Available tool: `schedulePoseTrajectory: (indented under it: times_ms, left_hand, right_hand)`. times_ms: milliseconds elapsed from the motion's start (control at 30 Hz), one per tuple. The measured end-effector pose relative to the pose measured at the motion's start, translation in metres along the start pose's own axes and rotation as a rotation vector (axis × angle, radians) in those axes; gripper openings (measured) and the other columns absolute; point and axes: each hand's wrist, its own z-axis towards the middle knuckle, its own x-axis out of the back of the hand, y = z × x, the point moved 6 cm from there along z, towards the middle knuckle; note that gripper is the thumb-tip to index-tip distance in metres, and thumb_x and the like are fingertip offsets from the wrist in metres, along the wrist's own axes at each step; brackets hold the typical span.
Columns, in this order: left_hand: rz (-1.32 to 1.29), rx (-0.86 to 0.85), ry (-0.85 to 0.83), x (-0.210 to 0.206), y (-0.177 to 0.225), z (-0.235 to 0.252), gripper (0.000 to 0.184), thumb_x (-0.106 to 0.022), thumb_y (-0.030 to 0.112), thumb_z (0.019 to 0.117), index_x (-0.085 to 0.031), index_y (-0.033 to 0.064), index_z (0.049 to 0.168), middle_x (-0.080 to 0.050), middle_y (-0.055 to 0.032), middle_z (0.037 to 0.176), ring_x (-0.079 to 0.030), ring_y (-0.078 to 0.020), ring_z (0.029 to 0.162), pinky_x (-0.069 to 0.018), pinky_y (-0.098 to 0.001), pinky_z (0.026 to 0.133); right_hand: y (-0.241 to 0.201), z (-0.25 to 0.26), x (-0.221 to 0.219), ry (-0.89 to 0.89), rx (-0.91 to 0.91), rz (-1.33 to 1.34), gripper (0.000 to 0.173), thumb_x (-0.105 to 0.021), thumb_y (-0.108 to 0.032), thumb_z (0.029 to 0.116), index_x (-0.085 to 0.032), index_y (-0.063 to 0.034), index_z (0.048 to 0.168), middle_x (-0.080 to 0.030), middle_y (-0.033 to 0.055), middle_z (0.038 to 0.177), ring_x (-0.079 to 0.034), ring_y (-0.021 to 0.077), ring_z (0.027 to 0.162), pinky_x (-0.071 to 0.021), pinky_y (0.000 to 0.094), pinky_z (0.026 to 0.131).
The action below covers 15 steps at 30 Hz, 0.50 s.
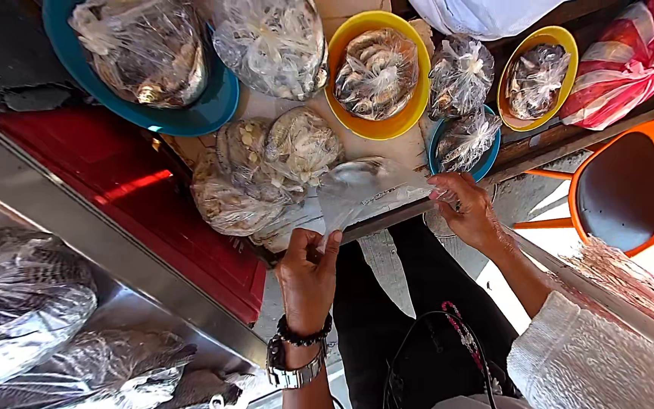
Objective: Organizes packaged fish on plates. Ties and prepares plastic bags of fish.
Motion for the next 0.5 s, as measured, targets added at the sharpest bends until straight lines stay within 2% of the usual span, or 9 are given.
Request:
schedulePoseTrajectory:
  times_ms: [33, 67, 100, 167, 233, 267, 333, 433, 500]
  left_hand:
    - [-0.100, 0.046, -0.070, -0.006, -0.005, -0.007, 0.025, -0.068, 0.030, 0.0976, -0.060, 0.0065, 0.095, -0.051, 0.0074, 0.067, -0.047, 0.0025, 0.053, -0.0417, -0.0158, 0.050]
    - [-0.197, 0.096, -0.134, -0.012, -0.010, -0.014, 0.021, -0.066, 0.028, 0.0983, -0.061, 0.0074, 0.096, -0.052, 0.0086, 0.067, -0.048, 0.0023, 0.050, -0.0440, -0.0158, 0.048]
    - [-0.270, 0.147, -0.187, -0.017, -0.013, -0.019, 0.019, -0.065, 0.027, 0.0996, -0.061, 0.0078, 0.098, -0.053, 0.0092, 0.065, -0.049, 0.0014, 0.048, -0.0456, -0.0165, 0.047]
    - [-0.352, 0.183, -0.234, -0.022, -0.016, -0.027, 0.016, -0.059, 0.025, 0.1022, -0.059, 0.0098, 0.097, -0.051, 0.0106, 0.062, -0.048, 0.0005, 0.047, -0.0443, -0.0172, 0.045]
    - [-0.448, 0.121, -0.255, -0.020, -0.008, -0.032, 0.016, -0.054, 0.024, 0.1032, -0.058, 0.0137, 0.092, -0.047, 0.0124, 0.060, -0.044, 0.0007, 0.047, -0.0406, -0.0171, 0.045]
    - [-0.515, 0.082, -0.279, -0.020, -0.002, -0.034, 0.016, -0.053, 0.024, 0.1035, -0.057, 0.0163, 0.090, -0.047, 0.0136, 0.060, -0.044, 0.0017, 0.048, -0.0402, -0.0164, 0.045]
    - [-0.605, 0.016, -0.306, -0.023, 0.008, -0.038, 0.015, -0.053, 0.023, 0.1036, -0.057, 0.0182, 0.090, -0.050, 0.0145, 0.063, -0.047, 0.0029, 0.051, -0.0422, -0.0147, 0.047]
    - [-0.417, 0.002, -0.183, -0.022, 0.000, -0.036, 0.018, -0.055, 0.024, 0.1039, -0.058, 0.0116, 0.092, -0.050, 0.0125, 0.062, -0.047, 0.0036, 0.050, -0.0411, -0.0146, 0.046]
    - [-0.145, 0.010, -0.081, -0.016, -0.008, -0.030, 0.027, -0.055, 0.030, 0.1032, -0.061, 0.0051, 0.094, -0.049, 0.0077, 0.061, -0.046, 0.0007, 0.049, -0.0412, -0.0184, 0.047]
  right_hand:
    - [0.002, 0.000, -0.002, 0.075, 0.018, 0.039, 0.032, -0.066, 0.003, 0.0865, -0.070, -0.0049, 0.118, -0.074, 0.0070, 0.102, -0.064, 0.0283, 0.098, -0.0496, 0.0482, 0.086]
    - [0.004, 0.000, -0.004, 0.134, 0.033, 0.075, 0.028, -0.067, 0.003, 0.0861, -0.071, -0.0032, 0.113, -0.074, 0.0080, 0.101, -0.064, 0.0281, 0.102, -0.0490, 0.0473, 0.091]
    - [0.005, 0.001, -0.005, 0.156, 0.027, 0.111, 0.024, -0.067, 0.002, 0.0870, -0.071, -0.0020, 0.110, -0.073, 0.0087, 0.102, -0.066, 0.0241, 0.103, -0.0530, 0.0417, 0.093]
    - [0.005, 0.002, -0.008, 0.135, -0.026, 0.273, 0.021, -0.065, 0.003, 0.0888, -0.068, 0.0019, 0.109, -0.072, 0.0098, 0.101, -0.071, 0.0140, 0.092, -0.0605, 0.0305, 0.084]
    - [0.001, -0.001, -0.003, 0.074, -0.106, 0.516, 0.016, -0.062, 0.003, 0.0914, -0.066, 0.0013, 0.107, -0.070, 0.0066, 0.094, -0.068, 0.0089, 0.074, -0.0611, 0.0251, 0.066]
    - [-0.002, -0.004, 0.002, 0.041, -0.140, 0.629, 0.015, -0.062, 0.004, 0.0912, -0.066, -0.0004, 0.104, -0.070, 0.0050, 0.092, -0.067, 0.0084, 0.069, -0.0601, 0.0242, 0.062]
    - [-0.006, -0.009, 0.012, -0.026, -0.159, 0.809, 0.014, -0.062, 0.005, 0.0903, -0.070, -0.0029, 0.100, -0.070, 0.0031, 0.092, -0.067, 0.0085, 0.070, -0.0600, 0.0237, 0.062]
    - [0.001, -0.017, 0.010, -0.091, -0.185, 0.869, 0.018, -0.066, 0.005, 0.0883, -0.071, -0.0021, 0.104, -0.070, 0.0032, 0.098, -0.068, 0.0089, 0.079, -0.0608, 0.0255, 0.073]
    - [0.006, -0.021, 0.003, -0.132, -0.165, 0.660, 0.026, -0.068, 0.002, 0.0868, -0.068, 0.0028, 0.112, -0.065, 0.0063, 0.106, -0.065, 0.0080, 0.087, -0.0589, 0.0245, 0.081]
